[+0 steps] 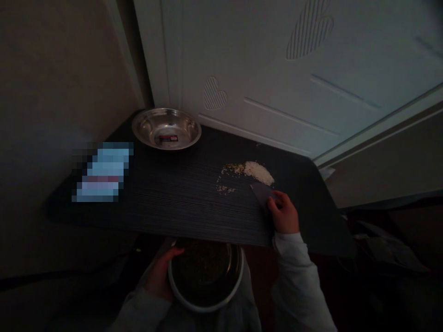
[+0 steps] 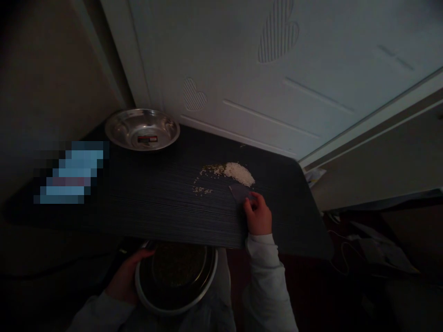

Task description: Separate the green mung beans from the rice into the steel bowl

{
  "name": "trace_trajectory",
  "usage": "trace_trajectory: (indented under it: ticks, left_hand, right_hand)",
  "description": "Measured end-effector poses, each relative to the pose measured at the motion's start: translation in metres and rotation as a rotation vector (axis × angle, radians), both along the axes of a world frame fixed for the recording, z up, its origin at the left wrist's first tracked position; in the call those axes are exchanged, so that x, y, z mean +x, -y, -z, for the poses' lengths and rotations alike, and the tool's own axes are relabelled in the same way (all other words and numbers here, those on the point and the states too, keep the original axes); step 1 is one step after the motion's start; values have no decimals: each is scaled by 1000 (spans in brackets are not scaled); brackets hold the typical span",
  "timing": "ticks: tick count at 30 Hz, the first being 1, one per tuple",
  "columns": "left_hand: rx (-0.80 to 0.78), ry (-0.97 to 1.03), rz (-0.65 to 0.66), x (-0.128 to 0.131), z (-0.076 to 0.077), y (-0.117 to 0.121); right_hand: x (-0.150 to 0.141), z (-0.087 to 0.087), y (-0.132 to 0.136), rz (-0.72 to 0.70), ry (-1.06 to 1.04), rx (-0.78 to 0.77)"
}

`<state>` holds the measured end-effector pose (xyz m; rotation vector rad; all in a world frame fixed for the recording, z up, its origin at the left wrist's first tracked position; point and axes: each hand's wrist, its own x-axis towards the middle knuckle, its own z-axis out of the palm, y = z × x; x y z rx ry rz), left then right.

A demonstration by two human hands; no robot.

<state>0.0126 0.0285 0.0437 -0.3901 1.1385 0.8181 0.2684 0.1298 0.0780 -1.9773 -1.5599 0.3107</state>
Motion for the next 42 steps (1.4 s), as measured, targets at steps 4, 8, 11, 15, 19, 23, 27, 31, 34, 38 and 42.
trace_trajectory:
  ticks: [4, 8, 11, 15, 19, 23, 27, 31, 34, 38, 42]
  left_hand:
    - [15, -23, 8, 0, -2, 0]
    - [75, -14, -6, 1, 3, 2]
    - [115, -7, -23, 0, 7, 2]
    - [84, 34, 4, 0, 10, 1]
    - [63, -24, 21, 1, 8, 0]
    - [76, -55, 34, 2, 7, 0]
    - [72, -23, 39, 3, 9, -2]
    - [68, -31, 75, 4, 10, -2]
    - [82, -27, 71, 4, 8, -2]
    - [96, -29, 20, 4, 3, -5]
    - [82, 10, 31, 5, 3, -7]
  right_hand:
    - [1, -1, -5, -15, 48, -4]
    - [0, 1, -6, -5, 42, 10]
    - [0, 3, -6, 7, 25, 39]
    - [0, 5, -4, 11, 29, 39]
    - [0, 6, -4, 2, 40, 52]
    - [0, 6, -4, -1, 20, 65]
    - [0, 6, -3, -3, -40, 62]
    - [0, 6, -2, -10, -85, 69]
    - [-3, 3, 1, -21, -185, 78]
    - [-16, 0, 8, -78, -367, 68]
    - [-31, -2, 13, -165, -437, 20]
